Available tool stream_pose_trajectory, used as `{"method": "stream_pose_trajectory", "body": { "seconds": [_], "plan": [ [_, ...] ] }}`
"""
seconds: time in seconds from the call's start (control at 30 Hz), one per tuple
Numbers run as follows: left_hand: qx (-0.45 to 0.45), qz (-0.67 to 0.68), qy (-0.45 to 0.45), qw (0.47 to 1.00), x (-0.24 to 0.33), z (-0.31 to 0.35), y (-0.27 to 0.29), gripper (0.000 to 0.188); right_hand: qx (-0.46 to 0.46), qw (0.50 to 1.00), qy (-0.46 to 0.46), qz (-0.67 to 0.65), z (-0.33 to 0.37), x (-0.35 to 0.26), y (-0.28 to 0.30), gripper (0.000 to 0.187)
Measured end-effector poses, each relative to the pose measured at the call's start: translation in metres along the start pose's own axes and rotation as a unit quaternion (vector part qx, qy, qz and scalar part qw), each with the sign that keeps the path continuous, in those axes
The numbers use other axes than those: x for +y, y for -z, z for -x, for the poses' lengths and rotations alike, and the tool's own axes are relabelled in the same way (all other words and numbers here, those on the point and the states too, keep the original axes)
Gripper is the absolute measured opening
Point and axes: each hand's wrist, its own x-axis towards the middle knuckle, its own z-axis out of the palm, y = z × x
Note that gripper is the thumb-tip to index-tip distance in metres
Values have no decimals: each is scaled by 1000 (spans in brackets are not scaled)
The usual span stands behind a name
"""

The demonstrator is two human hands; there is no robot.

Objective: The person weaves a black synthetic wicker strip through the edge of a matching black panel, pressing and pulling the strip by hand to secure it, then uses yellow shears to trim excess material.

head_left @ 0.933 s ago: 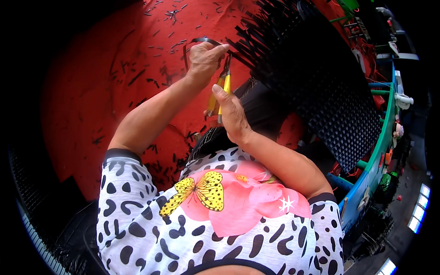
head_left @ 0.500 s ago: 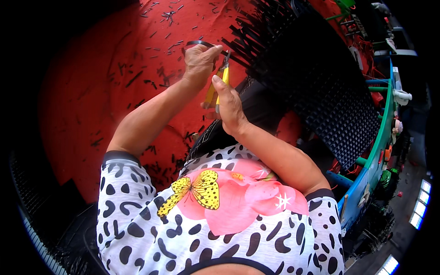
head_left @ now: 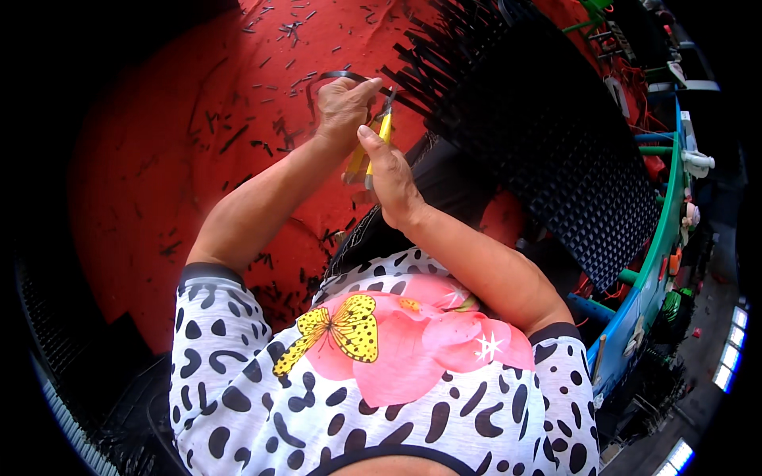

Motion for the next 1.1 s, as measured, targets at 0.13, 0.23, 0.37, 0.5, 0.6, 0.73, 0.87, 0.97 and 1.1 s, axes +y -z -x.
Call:
{"method": "stream_pose_trajectory", "body": {
  "seconds": [0.13, 0.23, 0.37, 0.5, 0.6, 0.73, 0.87, 0.97, 1.1],
  "plan": [
    [4, -23, -4, 1000, -1, -3, 4, 23, -15, 1000, 10, 10, -3, 2, -5, 64],
    [15, -30, -5, 999, -3, -4, 4, 23, 0, 1000, 19, 0, -4, 2, -6, 63],
    [11, -22, -19, 1000, -7, -2, -2, 24, -7, 999, 30, -10, -4, 1, -2, 62],
    [8, -19, -27, 999, -6, -1, -7, 22, -2, 999, 30, -18, -5, 0, 2, 59],
    [11, -28, -10, 1000, -3, -1, -8, 22, -2, 999, 41, -10, -6, 1, 4, 55],
    [26, -28, 5, 999, -4, 2, -10, 23, -1, 999, 51, 11, -6, 3, 8, 52],
    [33, -12, 8, 999, -8, -3, 2, 22, -4, 998, 53, 17, -6, 4, 10, 44],
    [66, 32, 14, 997, -7, -21, 26, 21, -31, 999, 26, 27, -7, 2, 8, 42],
    [39, -33, -15, 999, -15, -37, 55, 20, -101, 994, -48, 15, 0, -1, 14, 39]
  ]
}}
